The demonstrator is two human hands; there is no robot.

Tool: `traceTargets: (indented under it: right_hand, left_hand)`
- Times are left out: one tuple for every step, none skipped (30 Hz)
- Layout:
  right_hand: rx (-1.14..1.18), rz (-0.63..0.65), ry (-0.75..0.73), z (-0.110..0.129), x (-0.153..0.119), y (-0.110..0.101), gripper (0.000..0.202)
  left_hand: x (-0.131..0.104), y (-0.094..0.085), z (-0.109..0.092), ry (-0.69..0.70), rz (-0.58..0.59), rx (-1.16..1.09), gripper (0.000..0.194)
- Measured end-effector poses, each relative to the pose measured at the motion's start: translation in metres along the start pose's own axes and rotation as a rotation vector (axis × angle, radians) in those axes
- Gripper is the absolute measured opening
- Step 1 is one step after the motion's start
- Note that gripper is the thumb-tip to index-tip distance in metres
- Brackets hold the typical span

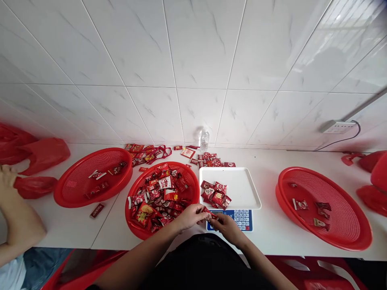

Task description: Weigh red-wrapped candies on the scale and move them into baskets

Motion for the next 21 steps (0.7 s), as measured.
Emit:
traceTargets:
  right_hand:
    - [-0.018, -0.007, 0.006, 0.000, 0.000, -0.001, 0.032]
    - [-0.037, -0.015, 0.011, 0.001, -0.001, -0.003, 0.032]
    - [-0.054, -0.023, 0.015, 0.001, -0.002, -0.005, 0.032]
    - [-0.066, -0.029, 0.020, 0.001, -0.002, -0.006, 0.031]
    - [-0.070, -0.032, 0.024, 0.000, -0.003, -0.007, 0.031]
    - [-0.067, -0.031, 0.029, -0.001, -0.003, -0.008, 0.031]
    - [-0.060, -0.030, 0.035, -0.002, -0.004, -0.008, 0.030]
    - [-0.052, -0.028, 0.045, -0.004, -0.005, -0.009, 0.029]
    - [-0.045, -0.027, 0.056, -0.006, -0.005, -0.009, 0.029]
    - [-0.042, -0.027, 0.064, -0.007, -0.006, -0.009, 0.028]
    - [-0.040, -0.026, 0.072, -0.009, -0.007, -0.009, 0.027]
    - [-0.040, -0.026, 0.075, -0.009, -0.007, -0.009, 0.027]
    - [-0.041, -0.024, 0.076, -0.010, -0.007, -0.009, 0.026]
    - [-0.042, -0.022, 0.074, -0.010, -0.007, -0.009, 0.026]
    - [-0.041, -0.019, 0.071, -0.010, -0.007, -0.008, 0.025]
    - [-0.040, -0.016, 0.069, -0.010, -0.006, -0.008, 0.025]
    - [-0.040, -0.013, 0.067, -0.010, -0.006, -0.007, 0.024]
    - [-0.040, -0.012, 0.066, -0.011, -0.006, -0.007, 0.024]
    - [-0.041, -0.010, 0.065, -0.011, -0.005, -0.007, 0.024]
    - [-0.043, -0.011, 0.064, -0.012, -0.005, -0.007, 0.023]
    - [-0.046, -0.011, 0.064, -0.012, -0.005, -0.007, 0.023]
  left_hand:
    - [0.000, -0.003, 0.000, -0.012, -0.013, -0.029, 0.033]
    - [-0.001, -0.007, 0.000, -0.023, -0.030, -0.066, 0.032]
    - [-0.002, -0.012, 0.000, -0.033, -0.051, -0.109, 0.032]
    - [-0.003, -0.018, 0.000, -0.043, -0.076, -0.151, 0.031]
    - [-0.004, -0.025, 0.001, -0.054, -0.105, -0.188, 0.030]
    - [-0.006, -0.032, 0.003, -0.070, -0.138, -0.220, 0.029]
    - [-0.007, -0.040, 0.007, -0.097, -0.176, -0.246, 0.029]
    - [-0.009, -0.047, 0.011, -0.129, -0.219, -0.266, 0.030]
    - [-0.012, -0.055, 0.016, -0.160, -0.266, -0.282, 0.031]
    - [-0.014, -0.063, 0.020, -0.187, -0.312, -0.296, 0.032]
    - [-0.016, -0.069, 0.024, -0.206, -0.349, -0.309, 0.032]
    - [-0.018, -0.075, 0.027, -0.218, -0.376, -0.318, 0.031]
    - [-0.019, -0.079, 0.030, -0.222, -0.394, -0.322, 0.029]
    - [-0.019, -0.083, 0.033, -0.224, -0.410, -0.316, 0.026]
    - [-0.020, -0.088, 0.036, -0.228, -0.430, -0.296, 0.024]
    - [-0.021, -0.092, 0.039, -0.231, -0.453, -0.263, 0.022]
    - [-0.021, -0.097, 0.042, -0.230, -0.480, -0.219, 0.020]
    - [-0.022, -0.101, 0.044, -0.224, -0.506, -0.165, 0.019]
    - [-0.022, -0.105, 0.046, -0.216, -0.526, -0.106, 0.017]
    - [-0.022, -0.107, 0.047, -0.208, -0.539, -0.046, 0.016]
    - [-0.022, -0.109, 0.049, -0.201, -0.543, 0.014, 0.014]
Point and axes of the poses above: each hand's wrist, its own x-axis towards the middle knuckle, its own y-axis out of the palm, z = x × y, the point moved 9 cm from there along x, towards the middle knuckle, and after that the axes turned 11 degrees about x, right-handed, at the moved point
